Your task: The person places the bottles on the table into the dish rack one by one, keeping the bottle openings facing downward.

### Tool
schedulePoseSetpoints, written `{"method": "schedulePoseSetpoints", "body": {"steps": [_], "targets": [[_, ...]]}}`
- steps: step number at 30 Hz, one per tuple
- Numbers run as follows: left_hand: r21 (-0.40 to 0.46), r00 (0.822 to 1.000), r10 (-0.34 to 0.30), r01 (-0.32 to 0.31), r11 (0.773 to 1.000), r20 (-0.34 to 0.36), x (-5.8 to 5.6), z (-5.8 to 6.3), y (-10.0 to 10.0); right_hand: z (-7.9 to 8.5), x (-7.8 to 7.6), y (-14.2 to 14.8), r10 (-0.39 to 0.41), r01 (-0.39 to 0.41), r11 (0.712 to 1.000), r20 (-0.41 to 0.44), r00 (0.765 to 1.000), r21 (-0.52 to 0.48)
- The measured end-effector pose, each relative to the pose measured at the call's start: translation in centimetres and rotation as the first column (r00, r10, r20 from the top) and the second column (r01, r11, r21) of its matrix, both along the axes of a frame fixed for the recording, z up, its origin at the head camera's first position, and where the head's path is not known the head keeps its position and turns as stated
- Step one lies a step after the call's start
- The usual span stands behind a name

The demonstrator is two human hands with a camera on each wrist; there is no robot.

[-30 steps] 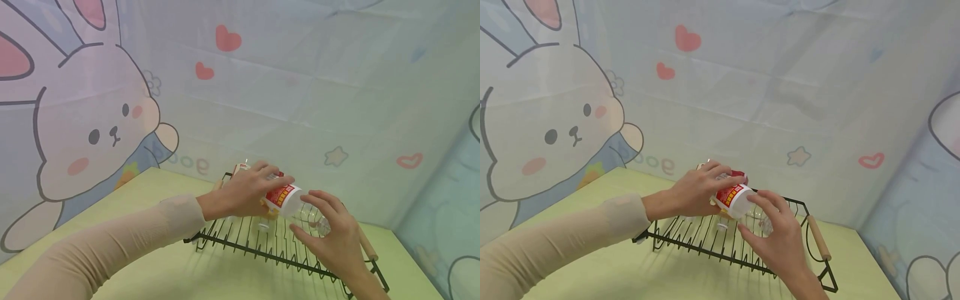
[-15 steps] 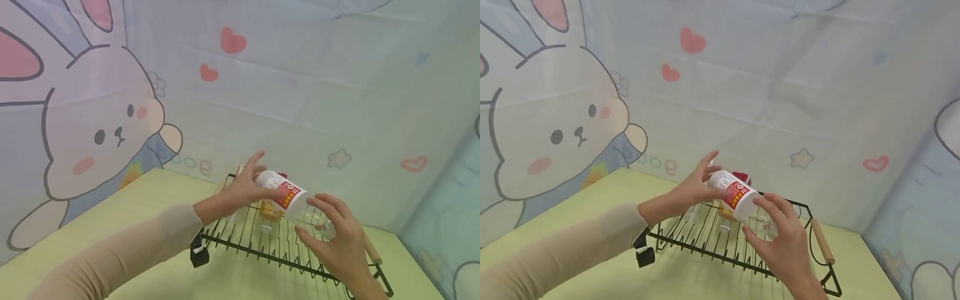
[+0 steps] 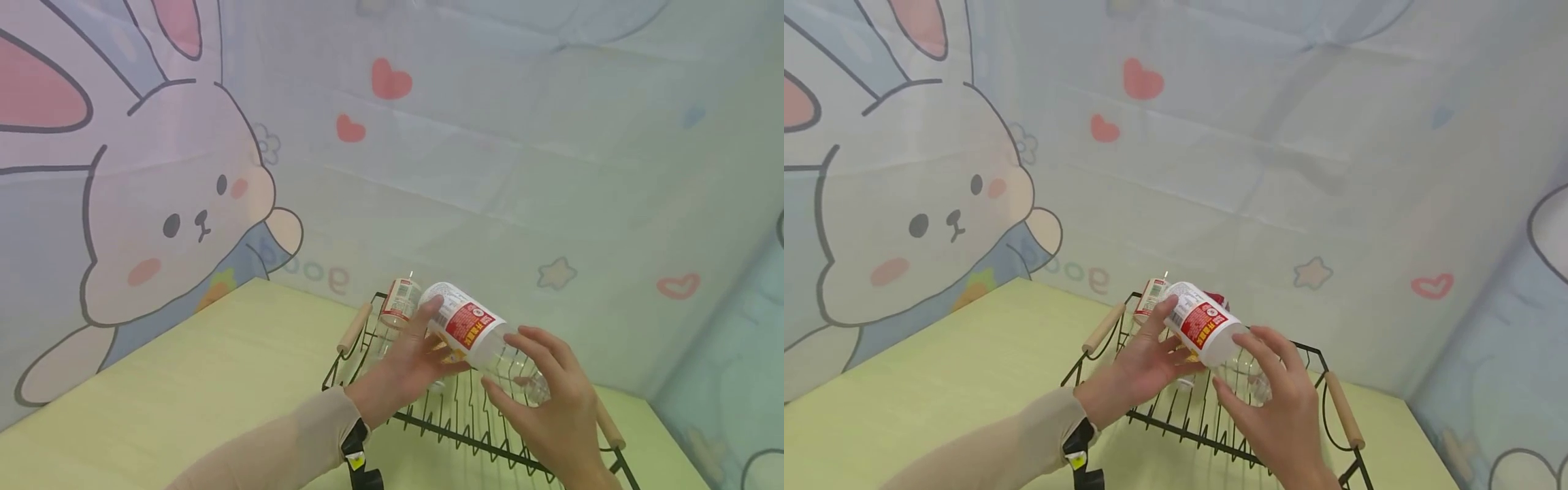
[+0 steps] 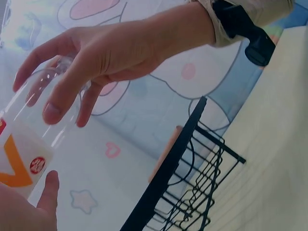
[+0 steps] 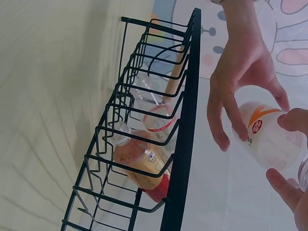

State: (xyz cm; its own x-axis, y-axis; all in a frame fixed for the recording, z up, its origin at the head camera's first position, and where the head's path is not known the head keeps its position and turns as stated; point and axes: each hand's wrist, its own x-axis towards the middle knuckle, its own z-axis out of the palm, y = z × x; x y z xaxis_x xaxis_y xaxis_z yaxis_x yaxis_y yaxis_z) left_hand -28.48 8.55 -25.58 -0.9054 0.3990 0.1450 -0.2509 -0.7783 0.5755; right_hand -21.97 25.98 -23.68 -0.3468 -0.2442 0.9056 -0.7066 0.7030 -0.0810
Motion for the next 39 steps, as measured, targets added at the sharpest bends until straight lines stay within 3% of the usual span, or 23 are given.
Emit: {"method": "schedulePoseSetpoints", "body": {"steps": [5,12,14,18,22,24,29,35,37,39], "targets": [[0.043,1.000,-0.005,0.004,0.999,0.020,0.5,-0.1,1.4,-0.3,0.0,0.2,-0.020,0.020,1.000,-0.001,1.000,-0.008],[-0.009,0.999,0.046,-0.046,0.999,0.019,0.5,0.0,1.9,-0.7,0.1,0.4,-0.076,0.077,0.997,0.074,0.994,-0.012],[-0.019,0.999,0.047,-0.046,0.999,0.011,0.5,0.0,1.8,-0.8,0.0,0.4,-0.063,0.064,0.998,0.059,0.996,-0.016],[-0.075,0.998,0.060,-0.061,0.995,-0.026,0.2,0.4,1.6,-0.9,0.1,0.6,-0.034,0.036,0.999,0.053,0.998,-0.035],[-0.164,0.990,0.119,-0.130,0.978,-0.074,-0.5,1.2,1.4,-1.1,0.8,1.4,-0.084,0.097,0.992,0.164,0.983,-0.075],[-0.221,0.983,0.155,-0.174,0.960,-0.101,-1.0,1.6,1.2,-1.5,1.2,2.1,-0.103,0.124,0.988,0.202,0.974,-0.097],[-0.388,0.963,0.204,-0.259,0.885,-0.178,-2.3,2.2,1.9,-3.2,2.2,4.8,-0.187,0.231,0.961,0.258,0.948,-0.151],[-0.502,0.939,0.231,-0.333,0.798,-0.256,-3.7,2.5,3.1,-4.9,3.7,7.4,-0.303,0.385,0.911,0.398,0.866,-0.145],[-0.533,0.929,0.240,-0.360,0.765,-0.283,-4.1,2.6,3.4,-5.1,4.1,7.9,-0.349,0.440,0.891,0.448,0.823,-0.113],[-0.568,0.918,0.241,-0.385,0.728,-0.314,-4.5,2.7,3.5,-5.3,4.4,8.3,-0.354,0.449,0.888,0.484,0.800,-0.094]]}}
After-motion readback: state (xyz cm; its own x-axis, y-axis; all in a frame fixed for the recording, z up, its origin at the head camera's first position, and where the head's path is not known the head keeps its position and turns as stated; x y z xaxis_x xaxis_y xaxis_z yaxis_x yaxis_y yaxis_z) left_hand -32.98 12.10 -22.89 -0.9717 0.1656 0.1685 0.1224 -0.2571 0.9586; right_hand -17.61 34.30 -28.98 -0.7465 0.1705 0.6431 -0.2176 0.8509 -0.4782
